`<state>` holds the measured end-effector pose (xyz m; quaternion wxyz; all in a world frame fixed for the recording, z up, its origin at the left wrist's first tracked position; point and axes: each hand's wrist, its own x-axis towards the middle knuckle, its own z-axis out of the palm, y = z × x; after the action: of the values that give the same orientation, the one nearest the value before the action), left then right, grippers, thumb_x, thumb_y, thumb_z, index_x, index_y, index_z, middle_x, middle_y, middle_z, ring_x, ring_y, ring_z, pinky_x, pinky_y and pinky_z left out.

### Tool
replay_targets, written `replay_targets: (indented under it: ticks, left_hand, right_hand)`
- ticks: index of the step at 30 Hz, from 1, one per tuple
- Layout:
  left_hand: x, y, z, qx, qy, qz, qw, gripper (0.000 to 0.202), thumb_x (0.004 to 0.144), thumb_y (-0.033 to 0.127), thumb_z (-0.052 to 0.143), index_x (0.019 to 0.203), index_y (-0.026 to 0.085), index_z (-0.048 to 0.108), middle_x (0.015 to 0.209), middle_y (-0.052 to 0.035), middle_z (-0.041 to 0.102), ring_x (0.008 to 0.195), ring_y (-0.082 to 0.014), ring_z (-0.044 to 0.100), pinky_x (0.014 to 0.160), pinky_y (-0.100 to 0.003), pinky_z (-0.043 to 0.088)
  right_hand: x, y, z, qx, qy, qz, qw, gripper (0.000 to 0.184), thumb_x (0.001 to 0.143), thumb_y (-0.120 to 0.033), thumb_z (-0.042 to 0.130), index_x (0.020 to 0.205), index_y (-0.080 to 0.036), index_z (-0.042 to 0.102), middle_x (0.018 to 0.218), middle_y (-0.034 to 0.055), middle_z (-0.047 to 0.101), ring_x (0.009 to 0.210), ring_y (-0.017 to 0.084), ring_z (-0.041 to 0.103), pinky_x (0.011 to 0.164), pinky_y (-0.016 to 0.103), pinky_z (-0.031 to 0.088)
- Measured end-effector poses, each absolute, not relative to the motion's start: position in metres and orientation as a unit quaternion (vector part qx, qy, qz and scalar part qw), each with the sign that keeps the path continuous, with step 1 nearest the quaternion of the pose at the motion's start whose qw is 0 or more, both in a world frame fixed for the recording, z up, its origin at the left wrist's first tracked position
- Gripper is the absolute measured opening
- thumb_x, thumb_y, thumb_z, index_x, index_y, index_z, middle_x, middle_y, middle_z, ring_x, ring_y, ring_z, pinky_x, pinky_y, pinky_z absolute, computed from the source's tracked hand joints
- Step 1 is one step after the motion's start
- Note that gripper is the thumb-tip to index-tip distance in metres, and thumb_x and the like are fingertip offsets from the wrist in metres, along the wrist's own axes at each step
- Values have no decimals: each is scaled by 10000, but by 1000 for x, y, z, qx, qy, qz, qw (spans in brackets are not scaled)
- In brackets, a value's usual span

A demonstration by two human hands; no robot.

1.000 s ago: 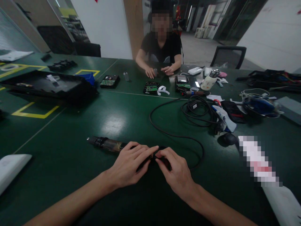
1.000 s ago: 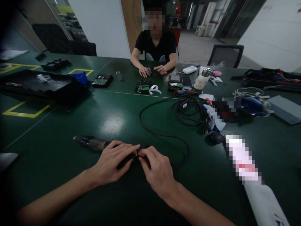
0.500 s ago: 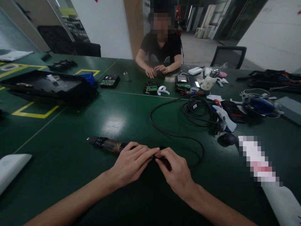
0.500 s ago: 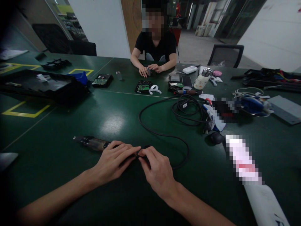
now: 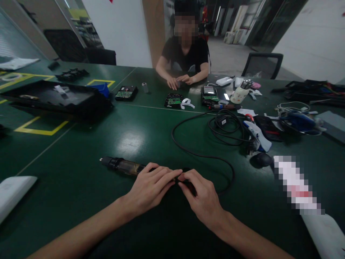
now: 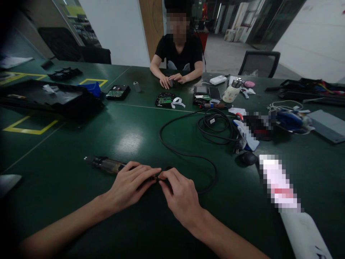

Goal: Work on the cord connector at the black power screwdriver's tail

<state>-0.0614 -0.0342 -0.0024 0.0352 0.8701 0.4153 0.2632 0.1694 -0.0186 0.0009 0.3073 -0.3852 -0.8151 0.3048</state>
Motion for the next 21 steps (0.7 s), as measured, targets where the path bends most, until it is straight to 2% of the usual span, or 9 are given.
replay_targets:
  ticks: [7,12,18,21]
  left_hand:
    - [-63,-34,4,872,417,247,75,555,1039,203,533,1567,237,364,1290,-44,697,1149,-167,664,1008,-373,408]
    - [-62,-34,4,868,417,263,60,476,1054,201,509,1520,260,429,1252,-24,715,1094,-155,682,977,-363,415]
    - [-61,-36,8,867,425,245,89,566,1025,217,536,1566,247,369,1269,-34,708,1134,-163,672,969,-367,421]
    - [-61,-35,5,868,421,253,68,487,1045,211,518,1523,248,432,1257,-36,716,1103,-157,680,952,-366,417]
  right_hand:
    - [169,-18,2,-387,-812,312,306,117,1021,-154,581,1097,-239,608,1058,24,667,906,186,661,776,309,548]
    - [169,-18,2,-386,-813,310,305,118,1022,-153,579,1104,-235,603,1061,28,662,909,188,658,793,319,548]
    - [169,-19,1,-388,-812,316,300,128,1019,-147,577,1094,-244,610,1057,25,664,903,189,658,781,319,545]
    - [169,-19,0,-384,-812,314,308,129,1019,-149,577,1103,-243,605,1072,29,669,922,192,664,798,322,549]
